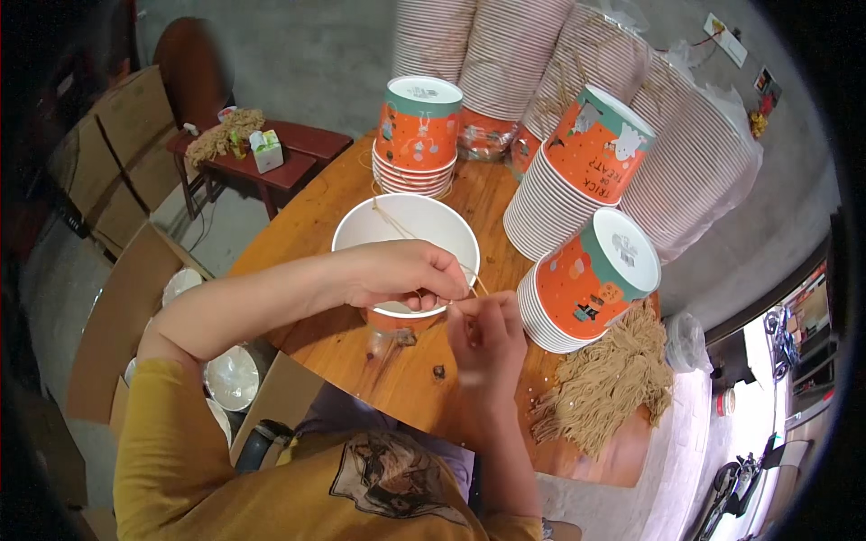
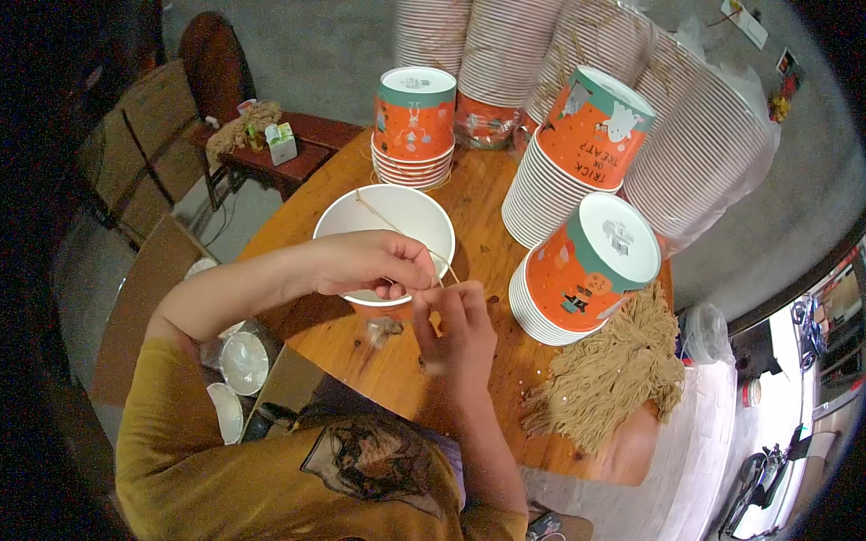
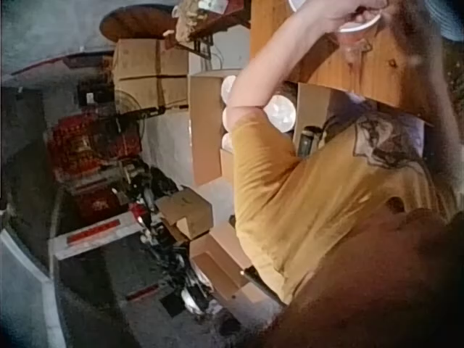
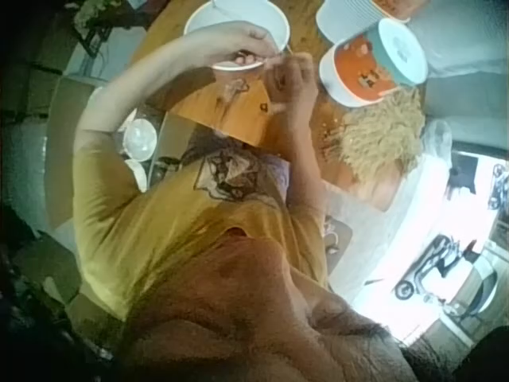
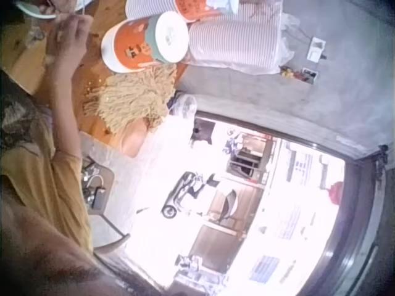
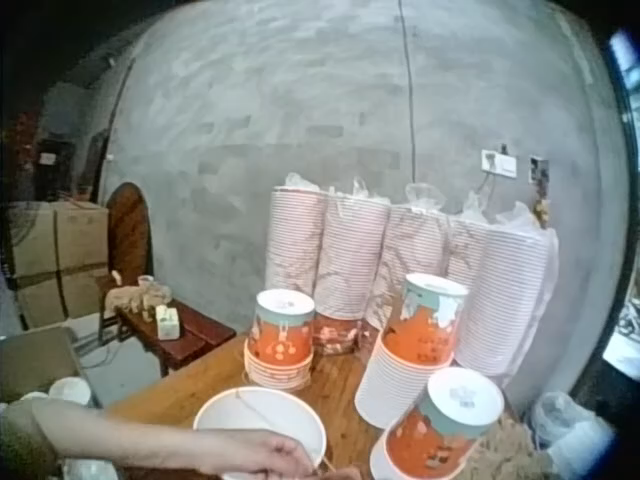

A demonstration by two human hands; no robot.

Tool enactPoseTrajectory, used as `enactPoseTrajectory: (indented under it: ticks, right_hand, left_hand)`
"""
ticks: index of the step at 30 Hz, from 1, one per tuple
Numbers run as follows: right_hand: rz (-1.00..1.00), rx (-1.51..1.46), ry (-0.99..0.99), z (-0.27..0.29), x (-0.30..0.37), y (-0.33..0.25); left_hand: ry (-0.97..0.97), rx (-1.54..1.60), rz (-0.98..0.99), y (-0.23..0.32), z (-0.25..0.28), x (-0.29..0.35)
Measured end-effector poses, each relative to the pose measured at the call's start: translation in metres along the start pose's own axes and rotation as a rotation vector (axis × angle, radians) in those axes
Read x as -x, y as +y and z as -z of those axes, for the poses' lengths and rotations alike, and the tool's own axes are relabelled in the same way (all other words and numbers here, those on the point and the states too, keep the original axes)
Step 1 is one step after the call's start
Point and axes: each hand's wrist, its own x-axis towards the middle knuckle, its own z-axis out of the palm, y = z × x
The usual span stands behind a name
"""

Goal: Attaching string handles to decorative paper buckets in a workshop environment.

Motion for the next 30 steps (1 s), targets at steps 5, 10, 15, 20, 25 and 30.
enactPoseTrajectory:
  ticks: [5,10,15,20,25,30]
  right_hand:
    - [0.029,-0.093,0.079,-0.012,0.003,-0.008]
    - [0.037,-0.108,0.050,-0.007,0.004,-0.006]
    - [0.043,-0.044,-0.038,0.002,0.004,-0.007]
    - [-0.031,-0.114,-0.069,0.002,0.003,-0.006]
    - [-0.287,-0.212,-0.063,-0.004,-0.002,-0.006]
    - [-0.368,-0.439,-0.017,-0.012,-0.004,0.002]
  left_hand:
    - [-0.034,0.073,0.096,0.002,0.004,-0.002]
    - [0.031,0.176,0.139,0.008,-0.001,0.007]
    - [-0.012,0.222,0.028,0.004,0.011,0.013]
    - [-0.030,0.092,-0.051,-0.003,0.016,0.008]
    - [0.031,-0.311,-0.308,-0.002,0.007,0.010]
    - [0.162,-0.833,-0.428,0.012,-0.014,0.022]
